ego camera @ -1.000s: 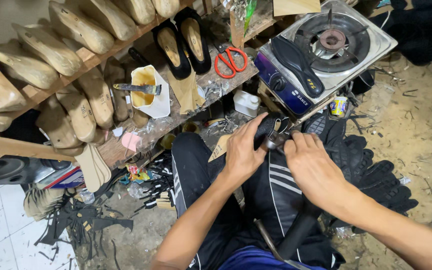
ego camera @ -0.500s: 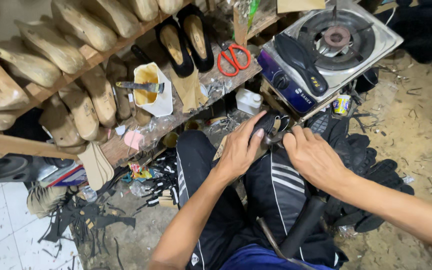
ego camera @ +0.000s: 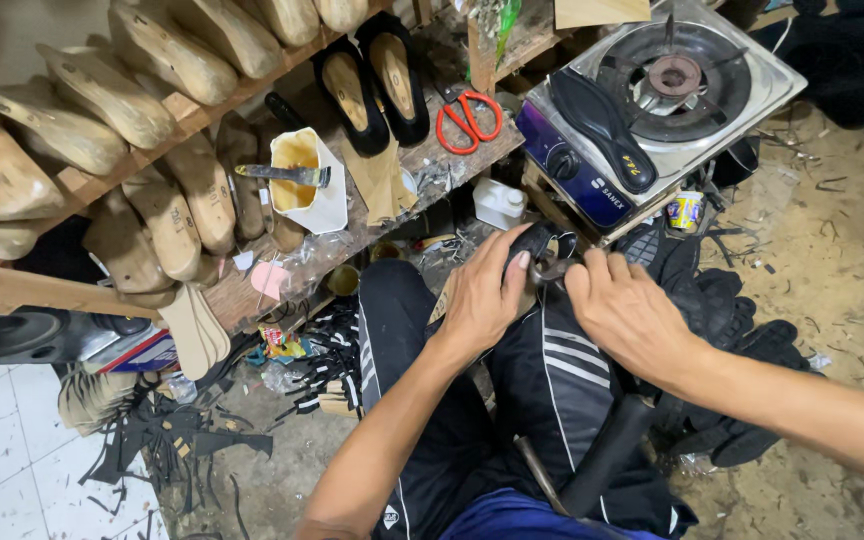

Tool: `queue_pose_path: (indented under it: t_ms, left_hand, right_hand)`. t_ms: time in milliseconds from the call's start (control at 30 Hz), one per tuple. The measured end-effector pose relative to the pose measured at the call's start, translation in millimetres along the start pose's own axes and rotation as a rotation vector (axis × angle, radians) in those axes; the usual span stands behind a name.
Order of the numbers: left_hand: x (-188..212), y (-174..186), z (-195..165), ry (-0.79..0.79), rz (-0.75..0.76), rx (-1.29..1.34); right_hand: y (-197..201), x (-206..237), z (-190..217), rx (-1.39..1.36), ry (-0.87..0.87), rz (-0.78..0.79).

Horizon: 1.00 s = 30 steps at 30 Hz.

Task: The person sits on the floor with a shoe upper stretched over a wooden last on their lap. They use pincers to pull and grip the upper's edge, tap and press the material with a hammer-like tool, and trim excess material, working the shoe around the last.

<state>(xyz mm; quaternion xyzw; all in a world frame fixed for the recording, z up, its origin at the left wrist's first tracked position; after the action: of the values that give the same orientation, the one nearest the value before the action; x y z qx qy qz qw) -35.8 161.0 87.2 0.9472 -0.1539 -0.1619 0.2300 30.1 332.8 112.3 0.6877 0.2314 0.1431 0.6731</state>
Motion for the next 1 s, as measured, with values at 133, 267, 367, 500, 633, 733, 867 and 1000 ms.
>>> queue_pose_path:
  t_ms: [133, 267, 367, 500, 633, 733, 867, 1000]
  left_hand:
    - [1.4, -3.5, -11.9, -0.055, -0.055, -0.062]
    - [4.4, -1.4, -11.5, -0.055, -0.059, -0.013]
    - [1.5, 1.3, -6.0, 0.041, 0.044, 0.014]
    - [1.0, -0.7, -12.3, 0.054, 0.062, -0.066]
    - [1.6, -5.1, -24.5, -0.032, -0.002, -0.101]
    - [3.5, -2.0, -24.1, -0.036, 0.025, -0.02]
    - [-3.1, 1.5, -18.0, 0.042, 0.145, 0.051]
    - [-2.6, -5.0, -26.6, -0.003, 0.101, -0.054]
  right_hand:
    - [15.2, 4.1, -12.3, -0.07, -0.045, 0.063]
    - [8.1, 3.5, -12.8, -0.26, -0.183, 0.096]
    - [5.6, 2.3, -1.6, -0.137, -0.056, -0.108]
    - [14.3, 7.6, -2.2, 0.044, 0.002, 0.017]
    - [24.3, 10.6, -17.1, -0.234, -0.093, 0.094]
    - [16.7, 9.7, -14.7, -0.334, -0.162, 0.03]
    - [5.1, 11.4, -0.7, -0.126, -0.07, -0.103]
    - [12.6, 19.1, -10.1, -0.016, -0.058, 0.07]
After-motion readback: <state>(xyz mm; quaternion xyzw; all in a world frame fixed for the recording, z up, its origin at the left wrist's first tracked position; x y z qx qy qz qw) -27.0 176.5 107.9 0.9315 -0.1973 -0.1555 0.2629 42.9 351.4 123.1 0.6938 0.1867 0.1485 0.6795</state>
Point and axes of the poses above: each hand's wrist, its own x-axis away from the middle knuckle, its own y-axis out of the back of the hand, z = x × y, the point moved 2 cm from there along -x, towards the middle knuckle, and after that the axes turned 9 degrees about y, right-handed, at the moved point
